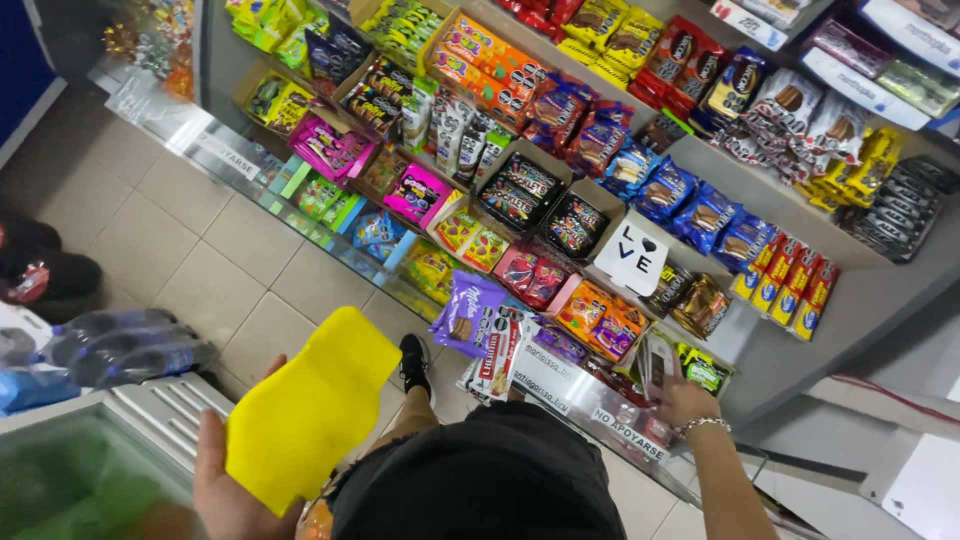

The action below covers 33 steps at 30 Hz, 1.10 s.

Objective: Organizing and placing yellow snack packets into a cardboard box on a counter

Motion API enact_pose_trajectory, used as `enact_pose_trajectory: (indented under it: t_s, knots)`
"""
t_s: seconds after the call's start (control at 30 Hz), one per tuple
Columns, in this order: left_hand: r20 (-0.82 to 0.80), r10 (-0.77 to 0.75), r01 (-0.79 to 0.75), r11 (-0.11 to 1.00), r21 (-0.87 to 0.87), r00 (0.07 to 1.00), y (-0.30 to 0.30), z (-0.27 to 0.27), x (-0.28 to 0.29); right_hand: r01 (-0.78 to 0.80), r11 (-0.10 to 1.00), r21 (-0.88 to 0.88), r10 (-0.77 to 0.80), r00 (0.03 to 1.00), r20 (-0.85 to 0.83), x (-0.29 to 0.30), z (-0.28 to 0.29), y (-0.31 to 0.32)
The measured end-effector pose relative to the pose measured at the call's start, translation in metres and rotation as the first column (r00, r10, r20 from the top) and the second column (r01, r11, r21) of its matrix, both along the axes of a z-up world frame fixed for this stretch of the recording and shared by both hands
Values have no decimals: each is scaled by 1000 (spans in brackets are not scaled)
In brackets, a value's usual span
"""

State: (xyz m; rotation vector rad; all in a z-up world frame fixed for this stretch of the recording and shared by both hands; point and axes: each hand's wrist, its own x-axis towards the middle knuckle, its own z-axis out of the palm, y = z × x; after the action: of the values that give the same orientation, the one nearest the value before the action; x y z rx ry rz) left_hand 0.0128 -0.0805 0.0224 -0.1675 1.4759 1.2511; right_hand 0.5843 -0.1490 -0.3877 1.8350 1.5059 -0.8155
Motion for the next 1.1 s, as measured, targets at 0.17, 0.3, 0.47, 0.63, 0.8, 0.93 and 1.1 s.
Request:
enact_pose_trajectory:
  t_s: [0.17, 0.3, 0.47, 0.63, 0.8, 0.93, 1.1]
  knots:
    - [130, 220, -201, 969, -143, 967, -27, -66, -53, 95, 969, -229, -112, 992, -63, -2, -25, 5]
    - [258, 177, -183, 983, -2, 950, -29, -85, -69, -50, 922, 385, -53, 966, 252, -57, 81, 27]
    - [516, 150, -236, 966, 105, 844, -22, -101, -89, -53, 179, 982, 88, 995, 38, -151, 170, 69]
    - [719, -119, -363, 800, 478, 685, -26, -118, -119, 439, 733, 519, -181, 862, -473, -261, 210, 123]
    - [678, -47, -235, 919, 318, 733, -19, -141, -133, 311, 864, 396, -200, 934, -297, -332, 235, 155]
    - [691, -30, -19, 998, 63, 722, 4, -89, -127, 295, 908, 297, -262, 954, -145, -368, 255, 171]
    - [630, -97, 155, 987, -37, 771, 28, -69, -139, 356, 869, 344, -330, 934, -134, -379, 226, 173]
